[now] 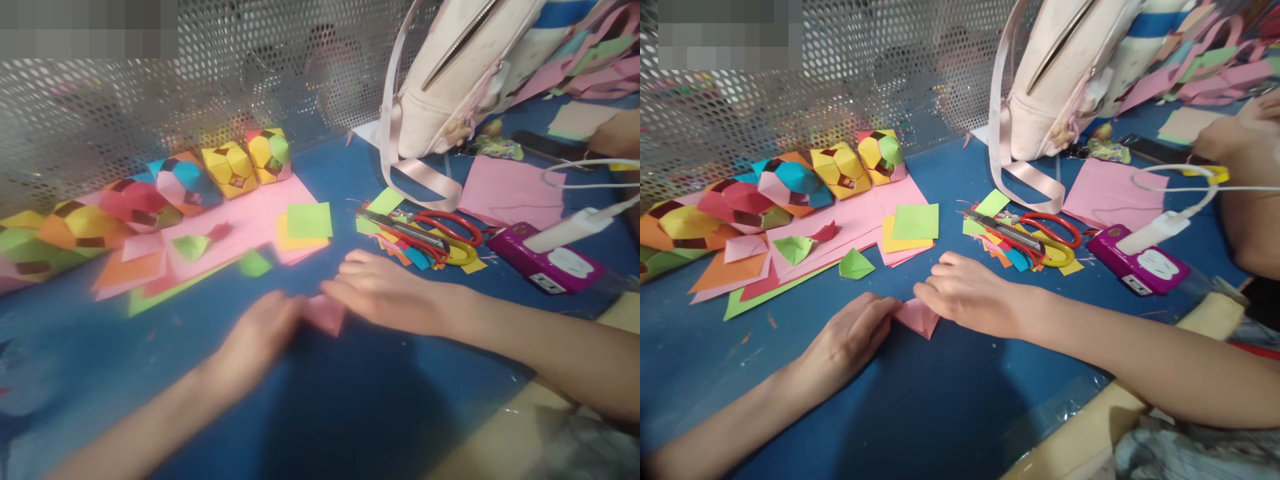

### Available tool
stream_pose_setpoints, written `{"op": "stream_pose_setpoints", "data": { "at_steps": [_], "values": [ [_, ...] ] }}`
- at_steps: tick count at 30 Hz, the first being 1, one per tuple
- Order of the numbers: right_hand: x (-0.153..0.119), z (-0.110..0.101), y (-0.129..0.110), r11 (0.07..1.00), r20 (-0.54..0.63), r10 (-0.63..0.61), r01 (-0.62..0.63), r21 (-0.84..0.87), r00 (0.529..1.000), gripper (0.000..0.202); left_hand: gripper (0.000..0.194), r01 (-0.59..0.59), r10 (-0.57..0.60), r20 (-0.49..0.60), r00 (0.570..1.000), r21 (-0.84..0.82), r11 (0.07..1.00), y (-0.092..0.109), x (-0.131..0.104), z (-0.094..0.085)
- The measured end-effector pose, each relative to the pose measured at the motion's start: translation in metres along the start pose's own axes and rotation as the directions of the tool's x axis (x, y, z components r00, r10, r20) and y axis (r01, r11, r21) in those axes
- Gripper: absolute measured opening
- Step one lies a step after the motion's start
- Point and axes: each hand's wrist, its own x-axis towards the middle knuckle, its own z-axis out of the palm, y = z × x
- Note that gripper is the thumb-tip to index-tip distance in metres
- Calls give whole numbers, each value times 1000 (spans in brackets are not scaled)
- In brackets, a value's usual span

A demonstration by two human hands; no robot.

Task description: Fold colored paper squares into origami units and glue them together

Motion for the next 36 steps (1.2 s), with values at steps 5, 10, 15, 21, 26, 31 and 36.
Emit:
{"op": "stream_pose_setpoints", "data": {
  "at_steps": [5, 10, 15, 21, 26, 31, 36],
  "values": [
    [-6, -3, 5, 998, 30, 24, -22, -65, 999, 26, 20, -16, 16, 2, 1000, 83, 996, 0, 1, 0],
    [-5, 7, 8, 995, -88, 95, -92, 39, 992, 24, 21, 24, -23, -87, 996, 9, 1000, 1, 3, 5],
    [2, 10, -3, 882, -255, 338, -210, 423, 906, 24, 23, 355, -384, -115, 916, -211, 911, 9, 6, 7],
    [10, 13, -17, 328, 19, 703, -347, 879, 711, 45, 16, 586, -670, -53, 741, -436, 683, 15, 15, 3],
    [15, 18, -20, 86, 120, 711, -255, 963, 693, 47, 20, 557, -700, -42, 713, -571, 603, 16, 18, 3],
    [15, 15, -23, 109, 86, 660, -209, 972, 746, 41, 20, 482, -699, -65, 712, -680, 553, 6, 13, 11],
    [16, 20, -24, 187, 46, 688, -238, 953, 725, 35, 25, 461, -690, -15, 724, -734, 499, 5, 12, 12]
  ]
}}
